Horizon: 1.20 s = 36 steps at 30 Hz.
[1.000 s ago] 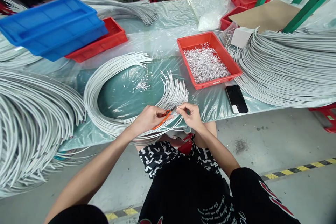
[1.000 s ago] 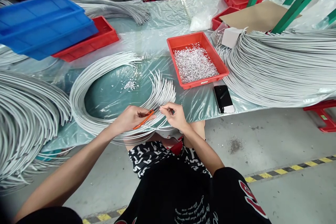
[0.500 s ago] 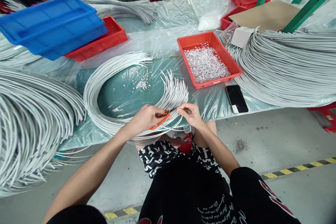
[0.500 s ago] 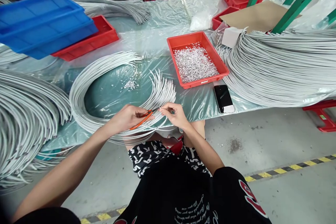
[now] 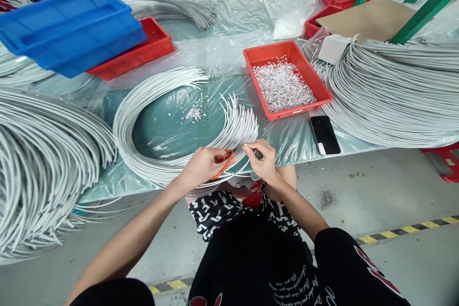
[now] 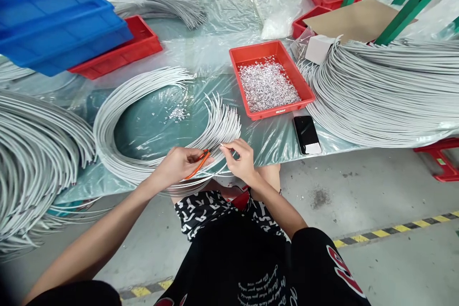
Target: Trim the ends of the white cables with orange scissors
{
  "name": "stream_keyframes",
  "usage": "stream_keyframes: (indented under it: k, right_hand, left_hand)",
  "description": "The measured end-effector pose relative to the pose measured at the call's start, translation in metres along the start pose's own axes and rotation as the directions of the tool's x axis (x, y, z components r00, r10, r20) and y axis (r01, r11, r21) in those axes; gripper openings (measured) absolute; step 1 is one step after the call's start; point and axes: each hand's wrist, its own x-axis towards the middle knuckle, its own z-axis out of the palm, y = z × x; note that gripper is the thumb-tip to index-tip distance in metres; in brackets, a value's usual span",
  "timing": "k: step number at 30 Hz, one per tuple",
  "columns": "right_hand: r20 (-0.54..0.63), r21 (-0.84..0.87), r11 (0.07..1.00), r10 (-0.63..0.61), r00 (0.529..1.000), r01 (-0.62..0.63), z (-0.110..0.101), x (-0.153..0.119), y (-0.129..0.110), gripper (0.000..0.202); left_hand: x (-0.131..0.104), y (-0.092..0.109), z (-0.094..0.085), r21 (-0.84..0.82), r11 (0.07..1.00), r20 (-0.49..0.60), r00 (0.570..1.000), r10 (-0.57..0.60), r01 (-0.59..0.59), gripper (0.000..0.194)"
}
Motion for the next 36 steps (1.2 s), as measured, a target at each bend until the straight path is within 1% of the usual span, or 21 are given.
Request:
stream_keyframes:
  k: [3, 6, 9, 13, 18, 22, 25, 29, 32, 36]
  right_hand:
    - [0.062, 0.085, 0.994, 0.06, 0.996, -0.065, -0.002, 0.001, 0.002, 0.023]
    - [0.153, 0.149, 0.983, 0.086, 0.985, -0.109, -0.004, 0.002, 0.005, 0.027]
    - [0.206, 0.196, 0.971, 0.098, 0.974, -0.139, -0.006, 0.003, 0.006, 0.032]
    - [0.268, 0.245, 0.953, 0.108, 0.957, -0.176, -0.006, 0.005, 0.007, 0.039]
    - [0.309, 0.234, 0.949, 0.131, 0.942, -0.209, -0.008, 0.008, 0.007, 0.047]
    - [0.355, 0.225, 0.943, 0.153, 0.922, -0.243, -0.009, 0.009, 0.007, 0.049]
    - [0.336, 0.26, 0.923, 0.187, 0.923, -0.282, -0.007, 0.008, 0.008, 0.043]
    - [0.24, 0.29, 0.892, 0.281, 0.929, -0.345, -0.003, 0.005, 0.011, 0.038]
    - [0.247, 0.297, 0.872, 0.323, 0.914, -0.389, -0.002, 0.004, 0.012, 0.039]
    - [0.265, 0.314, 0.865, 0.317, 0.911, -0.392, -0.004, 0.005, 0.012, 0.041]
  left_hand:
    - [0.002, -0.007, -0.006, -0.043, 0.999, -0.067, 0.998, 0.017, -0.02, 0.048]
    - [0.007, -0.01, -0.011, -0.138, 0.983, -0.164, 0.981, 0.101, -0.124, 0.038]
    - [0.014, -0.007, -0.01, -0.198, 0.957, -0.22, 0.961, 0.167, -0.212, 0.035]
    - [0.023, 0.0, 0.0, -0.272, 0.933, -0.228, 0.958, 0.174, -0.235, 0.035]
    - [0.03, 0.004, 0.014, -0.36, 0.906, -0.233, 0.962, 0.142, -0.221, 0.032]
    - [0.033, 0.008, 0.016, -0.398, 0.887, -0.254, 0.957, 0.137, -0.233, 0.032]
    - [0.034, 0.011, 0.014, -0.406, 0.883, -0.275, 0.953, 0.128, -0.236, 0.032]
    - [0.036, 0.009, 0.014, -0.397, 0.89, -0.3, 0.948, 0.106, -0.226, 0.032]
    - [0.037, 0.005, 0.016, -0.392, 0.891, -0.301, 0.947, 0.11, -0.229, 0.03]
    - [0.038, 0.004, 0.017, -0.371, 0.899, -0.304, 0.945, 0.121, -0.234, 0.032]
